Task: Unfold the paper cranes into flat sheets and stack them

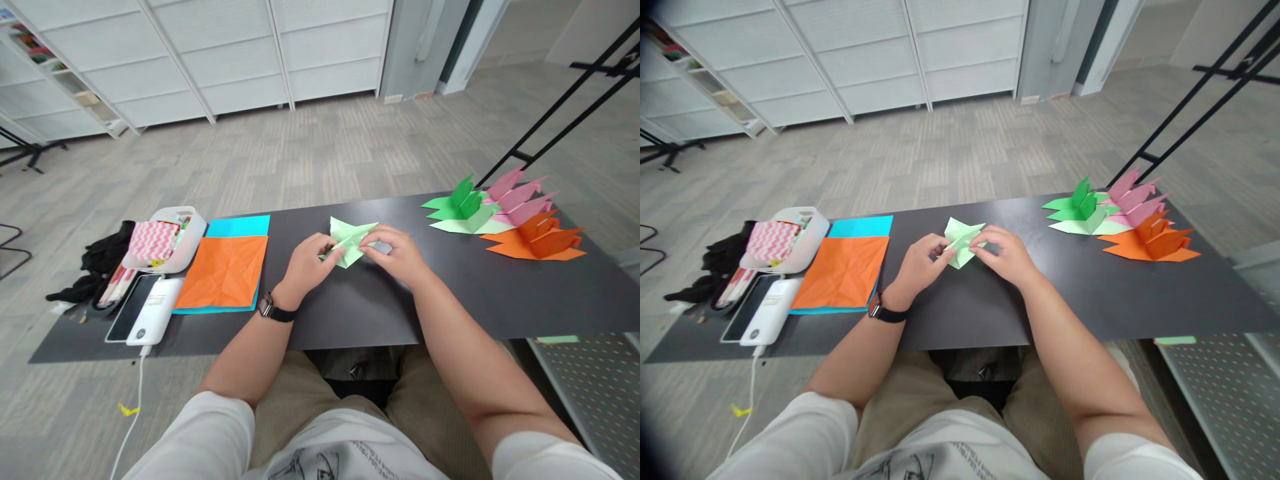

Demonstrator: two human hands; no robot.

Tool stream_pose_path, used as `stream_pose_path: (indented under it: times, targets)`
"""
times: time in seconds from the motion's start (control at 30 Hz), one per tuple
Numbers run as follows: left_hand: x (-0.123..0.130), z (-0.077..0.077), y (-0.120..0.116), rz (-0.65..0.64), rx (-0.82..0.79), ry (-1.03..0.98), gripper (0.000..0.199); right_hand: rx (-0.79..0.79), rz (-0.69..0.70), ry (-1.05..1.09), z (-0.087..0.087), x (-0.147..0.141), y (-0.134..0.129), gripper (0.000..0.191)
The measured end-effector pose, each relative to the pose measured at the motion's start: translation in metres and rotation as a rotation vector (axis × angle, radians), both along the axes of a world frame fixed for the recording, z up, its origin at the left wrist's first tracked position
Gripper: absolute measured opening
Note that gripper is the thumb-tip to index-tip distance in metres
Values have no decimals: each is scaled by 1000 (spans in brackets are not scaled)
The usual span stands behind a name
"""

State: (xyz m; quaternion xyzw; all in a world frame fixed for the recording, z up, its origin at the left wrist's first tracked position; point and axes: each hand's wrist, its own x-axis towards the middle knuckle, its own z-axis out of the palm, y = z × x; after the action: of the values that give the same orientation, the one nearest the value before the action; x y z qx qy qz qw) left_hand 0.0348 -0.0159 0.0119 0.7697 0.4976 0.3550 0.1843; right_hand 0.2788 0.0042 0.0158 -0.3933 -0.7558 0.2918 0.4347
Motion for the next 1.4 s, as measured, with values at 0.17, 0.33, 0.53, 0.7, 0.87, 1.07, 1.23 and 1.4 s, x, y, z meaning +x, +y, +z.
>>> stream_pose_path:
  times: [0.17, 0.33, 0.53, 0.7, 0.87, 1.07, 1.23, 1.4]
  targets:
    - [0, 2, -3, 128, 81, 27, 25, 112, 44, -102, 9, 0, -4, 14]
    - [-1, 4, -4, 163, 171, -18, 26, 203, 74, -157, 17, 0, -8, 10]
    - [-2, 3, -4, 179, 236, -38, 25, 159, 92, -182, 21, 5, -7, 7]
    - [-5, 1, -3, 199, 261, -52, 23, 79, -187, -68, 5, 4, -2, 47]
    - [-9, 1, -2, 302, 306, -47, 24, -285, -282, 130, -16, -15, -5, 53]
    - [-2, -1, -5, 257, 341, 22, 22, -742, -5, 300, -19, -50, -21, 55]
    - [1, -1, -7, 205, 319, -1, 19, -759, -70, 425, -23, -57, -19, 48]
    - [2, -2, -7, 192, 360, -27, 10, -731, -102, 571, -26, -53, -13, 48]
